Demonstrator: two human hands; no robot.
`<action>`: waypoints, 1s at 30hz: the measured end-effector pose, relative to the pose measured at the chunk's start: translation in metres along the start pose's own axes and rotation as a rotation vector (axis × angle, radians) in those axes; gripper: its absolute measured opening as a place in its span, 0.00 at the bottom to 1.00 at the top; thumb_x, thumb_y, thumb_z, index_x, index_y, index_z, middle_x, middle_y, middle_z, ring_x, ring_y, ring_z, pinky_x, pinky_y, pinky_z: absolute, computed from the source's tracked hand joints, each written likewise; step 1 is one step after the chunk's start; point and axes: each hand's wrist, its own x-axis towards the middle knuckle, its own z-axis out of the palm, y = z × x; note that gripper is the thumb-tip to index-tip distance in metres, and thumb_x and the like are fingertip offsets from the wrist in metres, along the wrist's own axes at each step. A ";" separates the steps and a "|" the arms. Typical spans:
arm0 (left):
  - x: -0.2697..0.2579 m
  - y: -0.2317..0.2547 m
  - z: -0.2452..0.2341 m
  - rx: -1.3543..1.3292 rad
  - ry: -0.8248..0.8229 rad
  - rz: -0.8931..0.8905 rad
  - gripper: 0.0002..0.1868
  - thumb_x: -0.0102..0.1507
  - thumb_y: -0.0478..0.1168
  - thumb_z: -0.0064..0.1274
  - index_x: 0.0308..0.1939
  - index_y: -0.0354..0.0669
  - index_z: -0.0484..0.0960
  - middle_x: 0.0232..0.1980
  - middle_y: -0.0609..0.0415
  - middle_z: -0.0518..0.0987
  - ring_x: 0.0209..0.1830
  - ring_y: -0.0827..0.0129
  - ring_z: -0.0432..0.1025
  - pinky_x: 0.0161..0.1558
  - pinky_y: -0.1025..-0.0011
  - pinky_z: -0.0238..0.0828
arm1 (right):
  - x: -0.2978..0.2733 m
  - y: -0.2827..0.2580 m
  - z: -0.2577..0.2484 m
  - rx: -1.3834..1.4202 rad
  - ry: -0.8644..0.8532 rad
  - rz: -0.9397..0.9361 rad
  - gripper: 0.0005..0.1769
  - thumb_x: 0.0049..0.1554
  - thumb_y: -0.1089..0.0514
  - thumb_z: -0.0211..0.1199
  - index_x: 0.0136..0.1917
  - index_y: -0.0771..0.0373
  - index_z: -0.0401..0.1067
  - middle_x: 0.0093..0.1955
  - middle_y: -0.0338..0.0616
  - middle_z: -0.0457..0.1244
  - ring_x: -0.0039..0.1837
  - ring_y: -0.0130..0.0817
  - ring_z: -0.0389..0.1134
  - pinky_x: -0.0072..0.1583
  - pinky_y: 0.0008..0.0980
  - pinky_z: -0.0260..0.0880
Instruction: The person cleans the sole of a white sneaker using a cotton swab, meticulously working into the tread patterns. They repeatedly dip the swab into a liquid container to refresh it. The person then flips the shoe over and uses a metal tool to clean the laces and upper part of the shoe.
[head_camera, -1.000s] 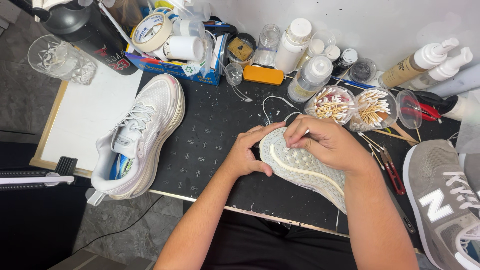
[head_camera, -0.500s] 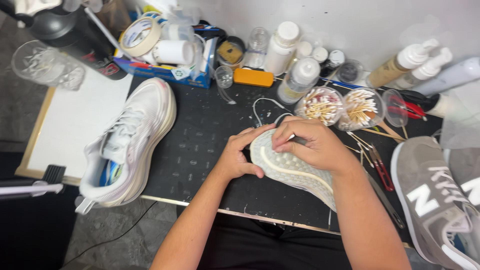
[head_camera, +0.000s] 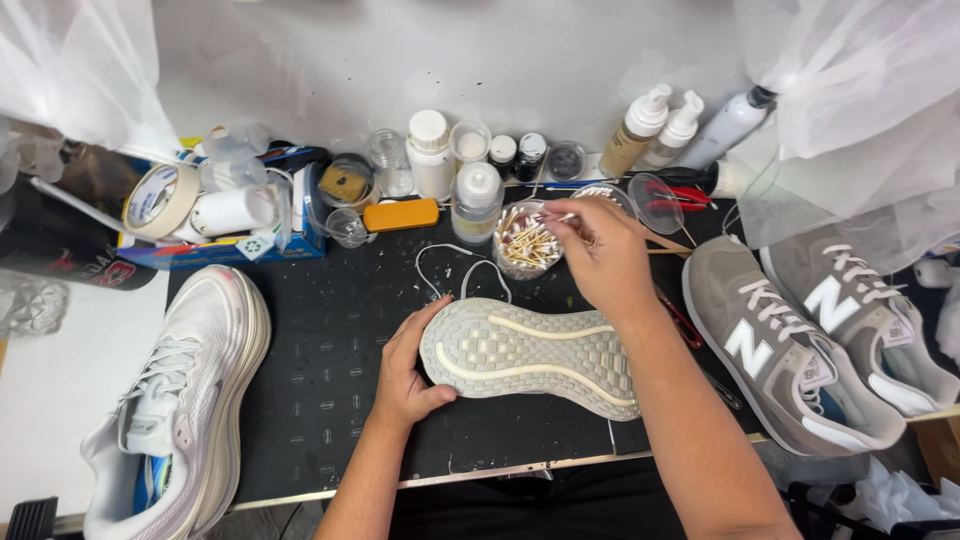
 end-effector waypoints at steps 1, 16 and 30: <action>0.000 -0.001 0.000 0.010 0.002 0.005 0.61 0.54 0.84 0.50 0.68 0.32 0.73 0.59 0.41 0.81 0.61 0.54 0.79 0.64 0.62 0.73 | 0.003 0.001 0.002 -0.039 -0.001 -0.047 0.12 0.59 0.66 0.67 0.57 0.66 0.75 0.47 0.48 0.70 0.47 0.33 0.73 0.49 0.30 0.72; 0.000 -0.006 0.003 0.022 0.032 -0.006 0.62 0.52 0.86 0.49 0.67 0.32 0.75 0.59 0.41 0.81 0.61 0.54 0.79 0.64 0.61 0.73 | 0.026 0.023 0.024 -0.359 -0.055 -0.122 0.07 0.53 0.61 0.72 0.42 0.62 0.74 0.39 0.44 0.67 0.46 0.43 0.69 0.49 0.42 0.68; 0.000 -0.010 0.004 0.012 0.024 -0.008 0.62 0.52 0.85 0.50 0.66 0.30 0.74 0.61 0.40 0.81 0.63 0.54 0.78 0.65 0.62 0.73 | 0.011 0.001 -0.036 -0.158 -0.071 -0.026 0.08 0.54 0.64 0.70 0.49 0.64 0.79 0.46 0.47 0.68 0.48 0.41 0.70 0.50 0.38 0.70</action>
